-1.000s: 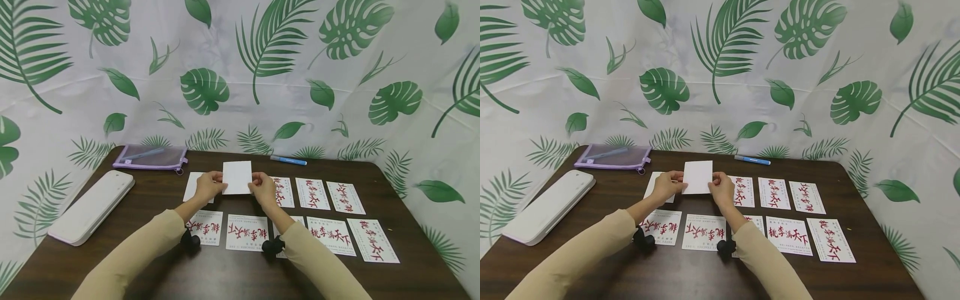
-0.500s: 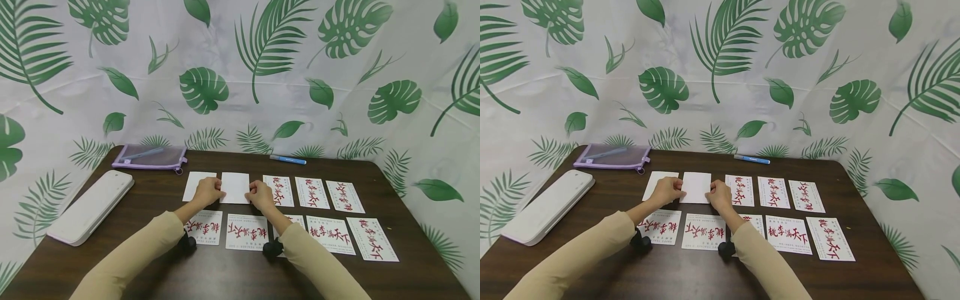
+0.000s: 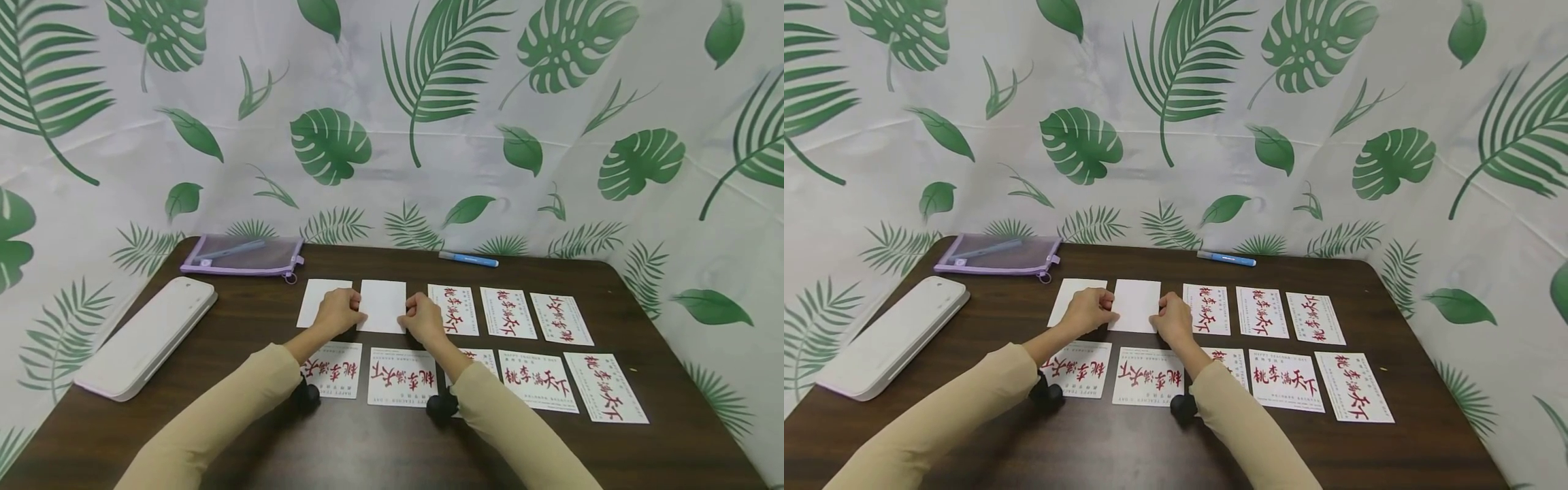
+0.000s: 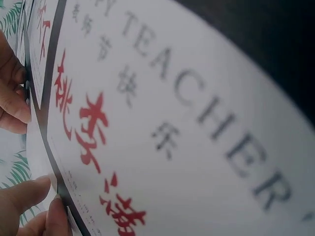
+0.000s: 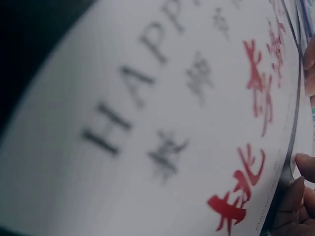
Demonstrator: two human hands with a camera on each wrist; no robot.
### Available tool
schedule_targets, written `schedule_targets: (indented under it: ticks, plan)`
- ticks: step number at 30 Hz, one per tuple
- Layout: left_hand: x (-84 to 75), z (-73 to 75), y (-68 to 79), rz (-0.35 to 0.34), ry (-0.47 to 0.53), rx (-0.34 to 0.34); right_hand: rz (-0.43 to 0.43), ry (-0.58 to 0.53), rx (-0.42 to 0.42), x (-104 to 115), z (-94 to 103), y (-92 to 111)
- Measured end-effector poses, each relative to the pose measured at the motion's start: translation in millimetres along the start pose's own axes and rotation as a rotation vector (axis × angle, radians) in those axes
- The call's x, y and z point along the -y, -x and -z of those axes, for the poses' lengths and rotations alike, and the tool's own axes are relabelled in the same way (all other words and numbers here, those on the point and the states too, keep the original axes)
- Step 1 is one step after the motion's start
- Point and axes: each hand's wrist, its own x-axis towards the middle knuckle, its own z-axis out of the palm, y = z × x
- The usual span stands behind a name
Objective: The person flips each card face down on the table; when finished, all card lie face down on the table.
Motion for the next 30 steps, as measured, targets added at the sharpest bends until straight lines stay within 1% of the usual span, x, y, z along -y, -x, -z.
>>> schedule_targets:
  ticks: [7,15,18,22,25,27,30]
  plan:
    - [0.3,-0.8,0.2,0.0,-0.009,0.002,0.02,0.023,-0.025,-0.4,-2.2,0.3]
    - [0.4,-0.1,1.3,-0.054,-0.037,-0.011,0.036,0.051,-0.033,-1.4,-3.7,-1.1]
    - [-0.2,0.5,1.1,-0.063,-0.048,-0.01,0.05,0.057,-0.037,-1.8,-3.6,-3.0]
    - [-2.5,1.5,1.0,-0.059,-0.054,0.001,0.058,0.012,-0.028,-4.9,-1.4,-4.6]
    - [-8.6,2.3,-2.7,-0.071,-0.026,-0.013,0.072,-0.057,-0.049,-8.2,8.2,-8.0]
    - [-16.1,2.7,-6.6,-0.079,0.022,-0.01,0.083,-0.1,-0.087,-11.9,19.2,-12.0]
    - [-28.9,-0.1,-11.7,-0.077,0.139,0.038,0.048,-0.163,-0.139,-19.9,37.7,-18.2]
